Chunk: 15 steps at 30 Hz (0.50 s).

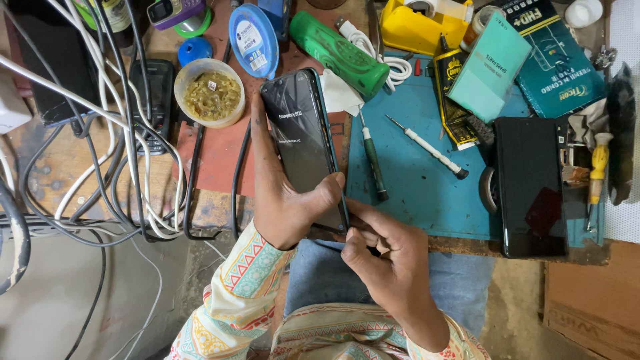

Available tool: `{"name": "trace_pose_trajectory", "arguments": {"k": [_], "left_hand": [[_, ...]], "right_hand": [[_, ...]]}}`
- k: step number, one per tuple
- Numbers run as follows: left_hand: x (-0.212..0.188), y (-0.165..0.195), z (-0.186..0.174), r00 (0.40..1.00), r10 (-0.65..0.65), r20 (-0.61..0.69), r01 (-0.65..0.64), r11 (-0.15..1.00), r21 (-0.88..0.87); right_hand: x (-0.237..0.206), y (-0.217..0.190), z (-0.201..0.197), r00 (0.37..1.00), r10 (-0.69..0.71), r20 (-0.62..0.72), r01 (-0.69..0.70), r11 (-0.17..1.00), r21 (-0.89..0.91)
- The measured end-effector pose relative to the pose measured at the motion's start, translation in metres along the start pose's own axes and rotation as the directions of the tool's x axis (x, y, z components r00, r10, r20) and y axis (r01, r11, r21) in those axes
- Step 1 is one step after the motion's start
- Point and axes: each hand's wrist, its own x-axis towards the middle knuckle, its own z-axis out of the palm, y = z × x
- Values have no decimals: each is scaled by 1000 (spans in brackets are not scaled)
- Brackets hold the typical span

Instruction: The person picks up a smartphone, removes its back cover, and uses a screwdriver to unscrew and pry inside the open phone near the battery. They then set the phone down, open a plastic pouch of spare parts, and handle a small component with both hands.

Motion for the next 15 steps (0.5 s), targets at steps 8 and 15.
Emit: {"name": "trace_pose_trajectory", "arguments": {"k": [8, 15], "left_hand": [[0, 5, 4, 999, 32, 4, -32, 997, 68], [1, 15, 12, 999, -46, -9, 45, 994, -101]], "right_hand": [[5, 5, -10, 997, 79, 7, -79, 996, 32], [11, 8, -6, 994, 71, -79, -69, 997, 33]]}}
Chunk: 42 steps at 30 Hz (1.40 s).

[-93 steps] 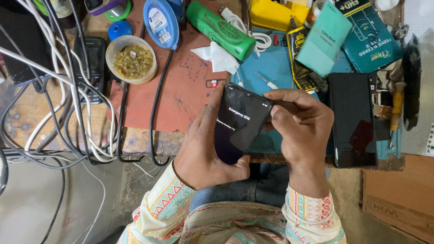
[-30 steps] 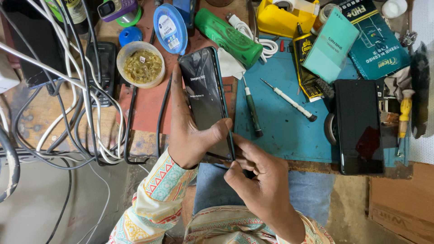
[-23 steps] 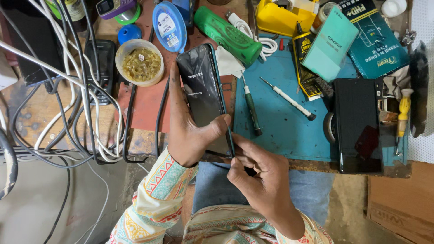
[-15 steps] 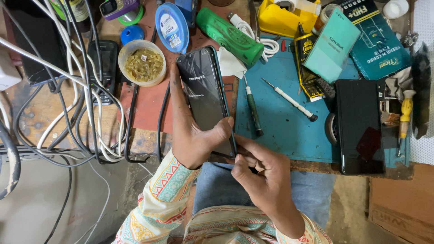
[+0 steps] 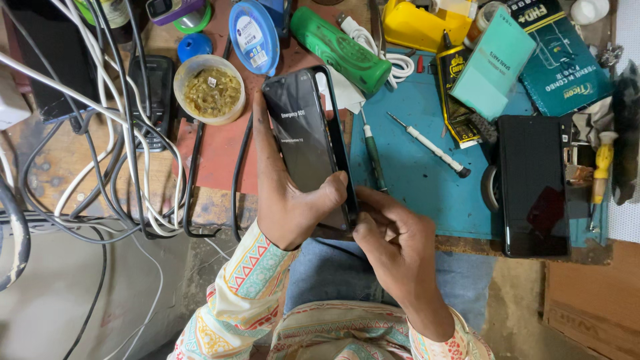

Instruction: The person picks up a smartphone, removes its back cover, and uses a screwdriver to unscrew and pry inside the open phone near the battery. They then set the phone down, open a plastic pouch of spare parts, and handle a small component with both hands.

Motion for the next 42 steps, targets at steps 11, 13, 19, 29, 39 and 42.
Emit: {"name": "trace_pose_trajectory", "arguments": {"k": [11, 13, 19, 29, 39, 42], "left_hand": [[1, -11, 10, 984, 136, -116, -110, 971, 211], [1, -11, 10, 981, 145, -127, -108, 959, 260], [2, -11, 11, 984, 98, -152, -65, 976, 206], [7, -6, 15, 982, 104, -161, -78, 984, 159], [7, -11, 5, 985, 92, -146, -68, 984, 162], [5, -6, 3, 992, 14, -125, -15, 1000, -11]], "right_hand": [[12, -17, 23, 992, -103, -73, 79, 958, -274], [14, -18, 26, 987, -121, -107, 77, 935, -345], [13, -14, 21, 990, -108, -85, 77, 947, -311], [13, -14, 13, 996, -68, 54, 70, 997, -27], [16, -10, 3, 992, 92, 84, -100, 989, 107], [16, -8, 3, 994, 90, 68, -97, 990, 104]]}}
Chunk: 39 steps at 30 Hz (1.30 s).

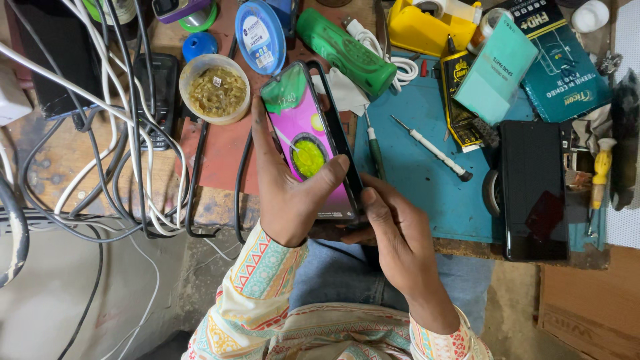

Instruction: The person picks up a smartphone, removes its back cover, and uses a screwdriver to unscrew and pry inside the open phone near the battery. They then set the phone down, open a plastic pouch of spare parts, and handle a small component with both hands.

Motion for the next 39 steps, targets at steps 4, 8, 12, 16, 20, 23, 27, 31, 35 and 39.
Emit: {"name": "trace_pose_trajectory", "arguments": {"k": [4, 8, 12, 16, 20, 23, 27, 31, 35, 39], "left_hand": [[3, 11, -1, 994, -101, 38, 107, 970, -217], [2, 18, -6, 982, -153, 112, 185, 906, -381], [-3, 9, -16, 967, -193, 164, 254, 750, -611], [-12, -10, -38, 914, -395, 94, 312, 535, -785], [-16, -30, -54, 908, -414, 60, 274, 481, -833], [-17, -37, -62, 905, -423, 33, 244, 455, -857], [-17, -34, -69, 916, -394, 67, 240, 406, -882], [-16, -24, -68, 938, -316, 140, 258, 372, -892], [-15, -11, -57, 947, -227, 226, 297, 359, -885], [-10, 2, -44, 948, -224, 224, 299, 398, -867]], "right_hand": [[1, 0, 2, 998, 20, -58, -21, 999, -24], [2, -1, 4, 990, 96, -99, -98, 995, -16], [4, -3, 5, 993, 60, -97, -61, 998, -17], [4, -7, 5, 996, 34, -85, -34, 999, 4], [4, -10, 7, 995, 23, -92, -22, 1000, 6], [5, -7, 8, 992, 48, -114, -49, 999, -9], [7, 0, 8, 988, -9, -153, 6, 1000, -19], [7, 5, 5, 974, -33, -224, 39, 999, 21], [7, 4, -1, 974, -11, -228, 38, 993, 112], [10, 3, -6, 971, 24, -238, 21, 983, 183]]}}
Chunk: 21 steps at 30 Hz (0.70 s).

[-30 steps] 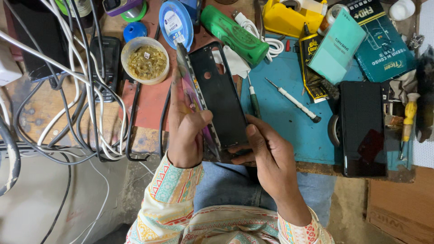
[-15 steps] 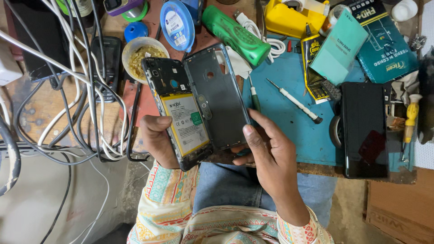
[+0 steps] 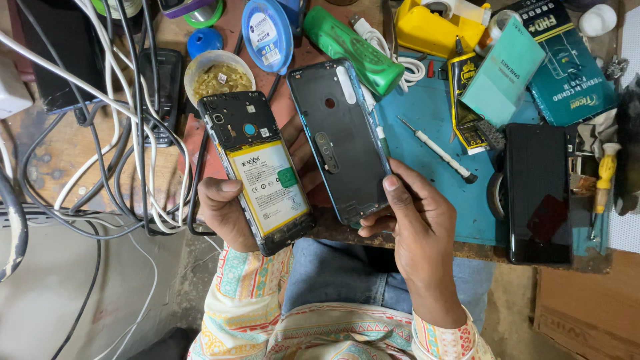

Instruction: The person picks up a smartphone, removes its back cover, and uses a screwdriver to unscrew and pry inside the open phone near the battery. They then set the phone down, open a plastic pouch of spare parts, and handle a small component with both hands.

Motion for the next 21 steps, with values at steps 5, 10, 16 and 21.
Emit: {"name": "trace_pose_trajectory", "arguments": {"k": [5, 10, 16, 21], "left_hand": [[-1, -2, 11, 993, 42, -109, -29, 993, 119], [-2, -2, 6, 995, 72, -73, -64, 992, 108], [-2, 0, 6, 997, 68, -27, -63, 985, 163], [-6, 0, 3, 986, 165, -26, -155, 960, 235]], "right_hand": [[-2, -1, 1, 1000, -24, 13, 24, 999, -21], [-6, -5, 6, 995, -97, 40, 99, 992, -73], [-9, -8, 8, 995, -100, 8, 101, 992, -81], [-8, -8, 8, 996, -86, -34, 83, 993, -87]]}}
